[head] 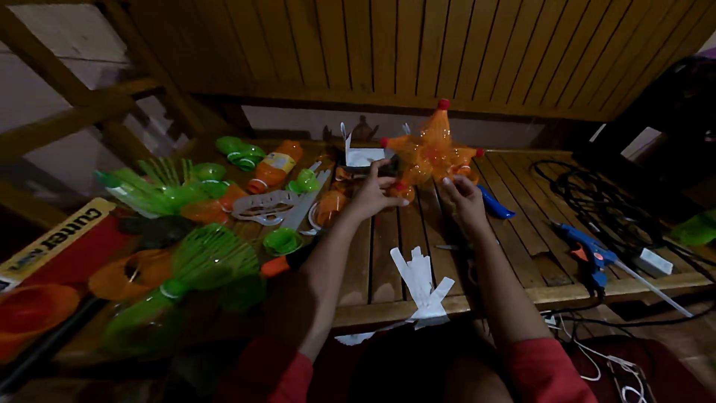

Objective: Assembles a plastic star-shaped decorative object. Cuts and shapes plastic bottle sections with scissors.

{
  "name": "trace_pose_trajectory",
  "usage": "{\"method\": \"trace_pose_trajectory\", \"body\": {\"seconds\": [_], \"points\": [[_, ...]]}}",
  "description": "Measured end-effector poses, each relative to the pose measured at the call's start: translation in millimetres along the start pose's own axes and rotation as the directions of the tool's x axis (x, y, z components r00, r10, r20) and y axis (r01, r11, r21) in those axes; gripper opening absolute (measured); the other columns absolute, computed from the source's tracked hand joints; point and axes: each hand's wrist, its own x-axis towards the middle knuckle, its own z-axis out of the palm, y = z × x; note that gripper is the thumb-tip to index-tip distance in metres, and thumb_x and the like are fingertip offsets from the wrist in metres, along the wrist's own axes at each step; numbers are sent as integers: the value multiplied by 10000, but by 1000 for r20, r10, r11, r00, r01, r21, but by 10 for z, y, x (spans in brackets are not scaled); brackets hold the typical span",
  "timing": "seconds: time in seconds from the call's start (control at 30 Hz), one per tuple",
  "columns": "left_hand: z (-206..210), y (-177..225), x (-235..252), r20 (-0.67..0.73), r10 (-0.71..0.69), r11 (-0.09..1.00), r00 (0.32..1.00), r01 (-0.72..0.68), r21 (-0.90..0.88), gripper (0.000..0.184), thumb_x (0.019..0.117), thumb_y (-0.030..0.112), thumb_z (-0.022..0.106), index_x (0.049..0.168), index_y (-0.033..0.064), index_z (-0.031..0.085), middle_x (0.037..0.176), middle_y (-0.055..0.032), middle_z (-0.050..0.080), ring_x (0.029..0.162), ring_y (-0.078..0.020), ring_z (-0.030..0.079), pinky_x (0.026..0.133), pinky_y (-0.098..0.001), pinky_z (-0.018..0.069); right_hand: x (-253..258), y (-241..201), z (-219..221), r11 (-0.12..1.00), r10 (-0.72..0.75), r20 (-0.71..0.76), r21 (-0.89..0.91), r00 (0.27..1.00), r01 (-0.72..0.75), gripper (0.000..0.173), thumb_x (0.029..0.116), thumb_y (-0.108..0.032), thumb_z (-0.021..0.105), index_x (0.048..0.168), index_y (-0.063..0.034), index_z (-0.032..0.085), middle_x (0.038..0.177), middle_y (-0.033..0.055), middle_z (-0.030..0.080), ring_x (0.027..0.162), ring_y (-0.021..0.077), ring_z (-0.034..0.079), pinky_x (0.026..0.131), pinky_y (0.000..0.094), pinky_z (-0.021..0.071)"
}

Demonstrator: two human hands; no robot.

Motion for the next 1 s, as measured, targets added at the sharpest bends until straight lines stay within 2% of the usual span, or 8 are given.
{"method": "trace_pose_trajectory", "body": {"seconds": [0.2,0.5,0.73,1.0], "points": [[-21,47,8,-6,4,996,1000,-4,-84,926,820,-24,809,1561,70,261,1394,-236,572,1187,-297,635,938,-423,546,-8,13,-7,1000,-18,-25,17,1000,18,250,1046,-194,586,1188,4,640,1020,41,663,863,35,594,787,241,508],[-28,34,12,-6,49,992,999,-49,-119,858,821,-47,792,1528,37,314,1356,-201,607,1124,-234,667,918,-371,560,-23,-34,15,999,12,-54,49,998,-9,239,1048,-197,587,1183,-6,637,1011,21,658,853,19,584,772,225,496],[-37,-1,20,7,67,991,998,-66,-114,804,822,-47,787,1500,30,362,1356,-192,606,1113,-222,668,910,-368,564,-31,-44,18,999,14,-56,46,998,-12,242,1049,-201,587,1187,-7,635,1009,23,657,848,17,584,772,225,498],[-48,-18,30,12,72,995,997,-71,-73,809,809,-46,799,1496,4,374,1412,-194,567,1173,-258,637,933,-399,551,-28,-44,18,999,-4,-61,48,998,7,225,1050,-196,582,1169,-13,637,987,15,649,848,20,575,768,230,492]]}}
